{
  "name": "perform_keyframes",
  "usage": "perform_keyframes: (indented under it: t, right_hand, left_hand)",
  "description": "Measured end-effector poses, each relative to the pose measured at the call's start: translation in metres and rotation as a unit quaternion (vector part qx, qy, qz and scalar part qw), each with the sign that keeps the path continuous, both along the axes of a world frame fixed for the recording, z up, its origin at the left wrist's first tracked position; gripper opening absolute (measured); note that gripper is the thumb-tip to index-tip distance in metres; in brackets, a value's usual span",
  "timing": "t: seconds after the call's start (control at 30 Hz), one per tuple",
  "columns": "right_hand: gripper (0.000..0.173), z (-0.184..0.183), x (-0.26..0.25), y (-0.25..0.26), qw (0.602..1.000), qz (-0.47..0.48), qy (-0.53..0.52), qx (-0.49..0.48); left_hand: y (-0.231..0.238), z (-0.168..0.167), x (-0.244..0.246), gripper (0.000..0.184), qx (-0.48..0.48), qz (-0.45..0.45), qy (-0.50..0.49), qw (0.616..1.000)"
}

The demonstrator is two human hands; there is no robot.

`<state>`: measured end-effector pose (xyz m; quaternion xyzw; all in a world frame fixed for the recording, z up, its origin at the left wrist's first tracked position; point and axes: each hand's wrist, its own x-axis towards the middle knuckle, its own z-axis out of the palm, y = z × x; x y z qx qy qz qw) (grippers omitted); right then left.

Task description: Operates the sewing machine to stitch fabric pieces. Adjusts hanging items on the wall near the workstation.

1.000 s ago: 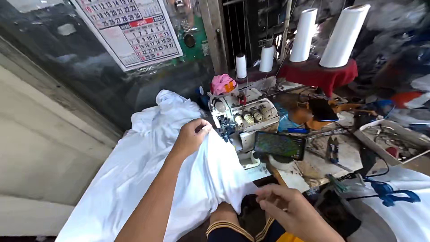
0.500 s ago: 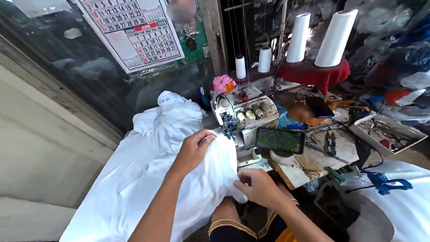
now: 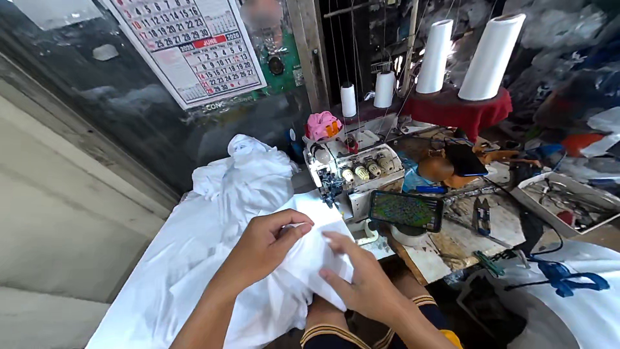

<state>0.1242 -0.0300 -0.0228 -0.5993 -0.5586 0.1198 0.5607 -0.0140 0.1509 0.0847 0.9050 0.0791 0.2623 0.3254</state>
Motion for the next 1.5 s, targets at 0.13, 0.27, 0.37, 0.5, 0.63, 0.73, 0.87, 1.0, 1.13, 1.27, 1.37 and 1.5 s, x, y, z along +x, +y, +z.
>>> perform_keyframes:
  t: [0.13,0.27,0.37,0.5,0.63,0.73,0.87,1.0,1.13,1.27,1.37,1.5]
  right_hand:
    - [0.023,-0.01,-0.006,-0.015,0.965,0.245,0.056,-0.081]
    - [0.022,0.006,-0.036,0.003,0.944,0.287,0.16,-0.019]
    - [0.021,0.05,-0.043,0.033,0.943,0.228,0.237,0.044]
    - [0.021,0.046,-0.01,0.058,0.96,0.08,0.266,0.031]
    - [0.019,0.017,0.006,0.011,0.946,0.042,0.317,-0.059]
    - [0.019,-0.016,0.017,-0.009,0.934,0.063,0.329,-0.124]
    - [0.015,-0.026,0.027,-0.005,0.973,-0.013,0.214,-0.088]
    - [0.02,-0.04,0.042,0.024,0.986,-0.109,0.113,-0.047]
    - [0.007,-0.024,0.038,0.008,0.972,0.048,0.226,-0.046]
    - [0.011,-0.036,0.031,-0.011,0.975,-0.005,0.219,-0.043]
    - [0.015,-0.04,0.03,-0.02,0.978,-0.031,0.204,-0.033]
    - [0.021,-0.053,0.029,-0.021,0.978,-0.061,0.192,-0.058]
  left_hand:
    - [0.028,0.036,-0.043,0.014,0.037,0.007,0.026,0.999]
    - [0.074,0.092,-0.062,0.012,0.108,0.065,0.1,0.987]
    - [0.094,0.147,-0.023,0.02,0.223,0.121,0.038,0.967]
    - [0.117,0.129,0.059,0.024,0.221,0.114,-0.089,0.964]
    - [0.109,0.022,0.103,0.019,0.037,0.058,-0.045,0.997]
    - [0.104,-0.034,0.101,0.019,-0.041,0.031,-0.001,0.999]
    - [0.093,-0.048,0.098,0.017,-0.053,0.065,-0.032,0.996]
    - [0.091,-0.069,0.107,0.018,-0.045,0.093,-0.06,0.993]
    - [0.085,-0.054,0.098,0.021,-0.027,0.092,0.01,0.995]
    - [0.077,-0.054,0.092,0.019,0.02,0.094,-0.023,0.995]
    - [0.067,-0.048,0.091,0.015,0.04,0.105,-0.077,0.991]
    - [0.069,-0.053,0.093,0.017,0.066,0.097,-0.038,0.992]
